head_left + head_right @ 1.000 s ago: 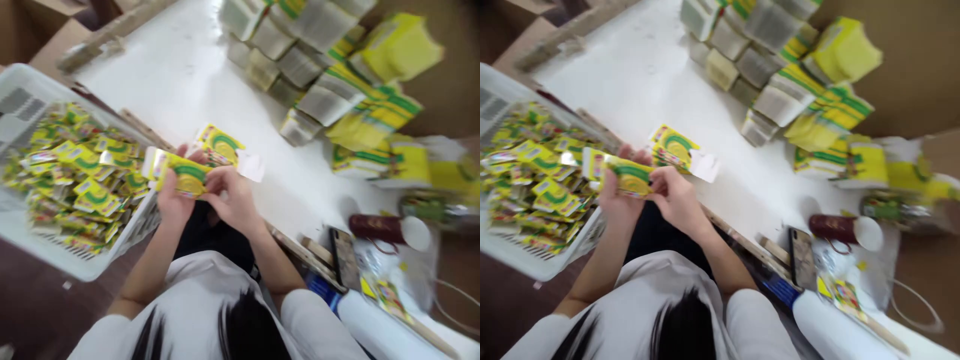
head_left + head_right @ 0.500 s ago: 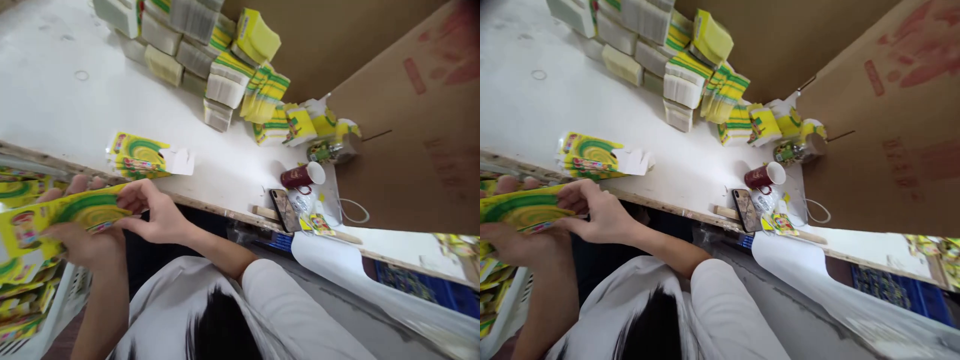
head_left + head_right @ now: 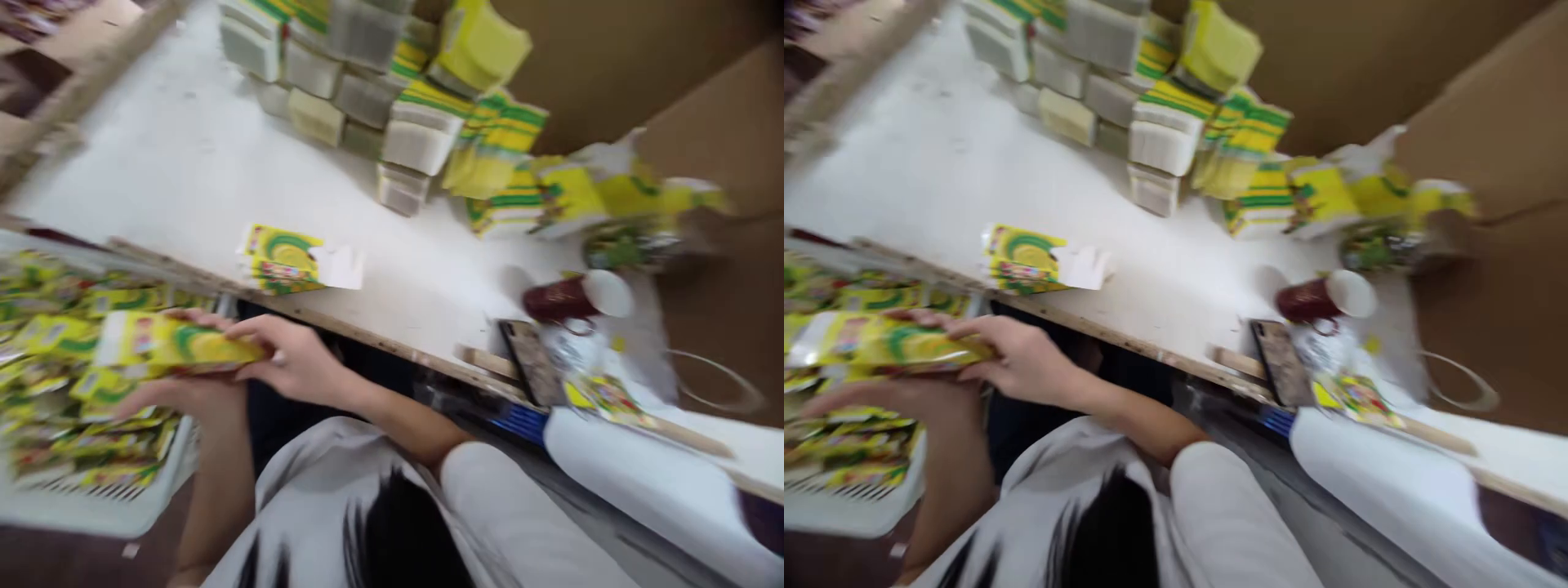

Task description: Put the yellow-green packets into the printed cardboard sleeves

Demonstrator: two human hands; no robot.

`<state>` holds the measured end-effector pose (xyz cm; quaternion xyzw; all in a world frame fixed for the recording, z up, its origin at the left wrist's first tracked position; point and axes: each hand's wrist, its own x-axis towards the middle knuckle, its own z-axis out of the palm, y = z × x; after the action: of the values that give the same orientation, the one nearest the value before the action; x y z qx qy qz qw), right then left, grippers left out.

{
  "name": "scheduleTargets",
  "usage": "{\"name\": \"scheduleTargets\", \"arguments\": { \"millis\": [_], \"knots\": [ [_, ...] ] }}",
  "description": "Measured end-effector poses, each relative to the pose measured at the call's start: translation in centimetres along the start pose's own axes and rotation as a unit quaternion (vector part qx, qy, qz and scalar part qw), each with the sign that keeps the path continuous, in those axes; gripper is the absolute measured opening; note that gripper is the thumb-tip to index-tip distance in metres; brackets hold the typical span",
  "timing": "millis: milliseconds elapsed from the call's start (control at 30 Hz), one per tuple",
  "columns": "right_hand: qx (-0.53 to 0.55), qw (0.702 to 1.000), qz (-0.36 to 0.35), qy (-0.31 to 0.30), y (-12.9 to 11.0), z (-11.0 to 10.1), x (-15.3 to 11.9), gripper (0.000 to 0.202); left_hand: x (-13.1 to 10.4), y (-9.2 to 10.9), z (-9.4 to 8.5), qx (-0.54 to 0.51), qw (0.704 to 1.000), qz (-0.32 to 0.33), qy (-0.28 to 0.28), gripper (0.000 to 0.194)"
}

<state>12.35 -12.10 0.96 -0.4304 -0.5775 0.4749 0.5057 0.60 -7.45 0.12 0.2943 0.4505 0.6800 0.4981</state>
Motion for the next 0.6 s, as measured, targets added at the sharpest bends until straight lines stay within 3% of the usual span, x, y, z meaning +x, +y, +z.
{"name": "scheduleTargets", "arguments": {
  "millis": [67,133,200,267,333,400,467,533,600],
  "knots": [
    [-0.004,0.999,-0.015,0.036,-1.0,-0.8,-0.6,0.027,-1.0,0.0,0.3,-0.007,0.999,0.004,-0.037,0.071],
    [-0.06,0.995,-0.047,0.058,-1.7,-1.7,-1.1,0.016,-1.7,-0.3,0.0,0.032,0.998,0.058,0.002,0.054],
    [-0.12,0.989,-0.081,0.043,-2.2,-2.8,-1.4,0.018,-1.8,0.1,-1.0,0.067,0.994,0.084,0.012,0.045],
    [-0.182,0.977,-0.109,0.032,-2.3,-3.9,-1.5,0.025,-1.9,1.7,-2.3,0.095,0.99,0.106,-0.016,0.03],
    [-0.263,0.955,-0.131,0.037,-2.5,-4.9,-1.5,0.034,-2.3,4.3,-3.3,0.133,0.975,0.171,-0.059,0.039],
    [-0.346,0.919,-0.19,0.019,-2.7,-5.5,-1.4,0.042,-2.9,6.8,-3.7,0.226,0.942,0.212,-0.128,0.068],
    [-0.38,0.889,-0.253,-0.031,-3.0,-5.3,-1.4,0.048,-3.1,8.1,-3.5,0.354,0.889,0.172,-0.233,0.096],
    [-0.379,0.879,-0.284,-0.051,-3.2,-4.7,-1.4,0.058,-3.0,7.8,-3.1,0.428,0.833,0.107,-0.332,0.095],
    [-0.364,0.894,-0.259,0.018,-3.2,-4.1,-1.5,0.069,-2.8,6.3,-2.7,0.449,0.815,0.073,-0.36,0.075]
  ]
}}
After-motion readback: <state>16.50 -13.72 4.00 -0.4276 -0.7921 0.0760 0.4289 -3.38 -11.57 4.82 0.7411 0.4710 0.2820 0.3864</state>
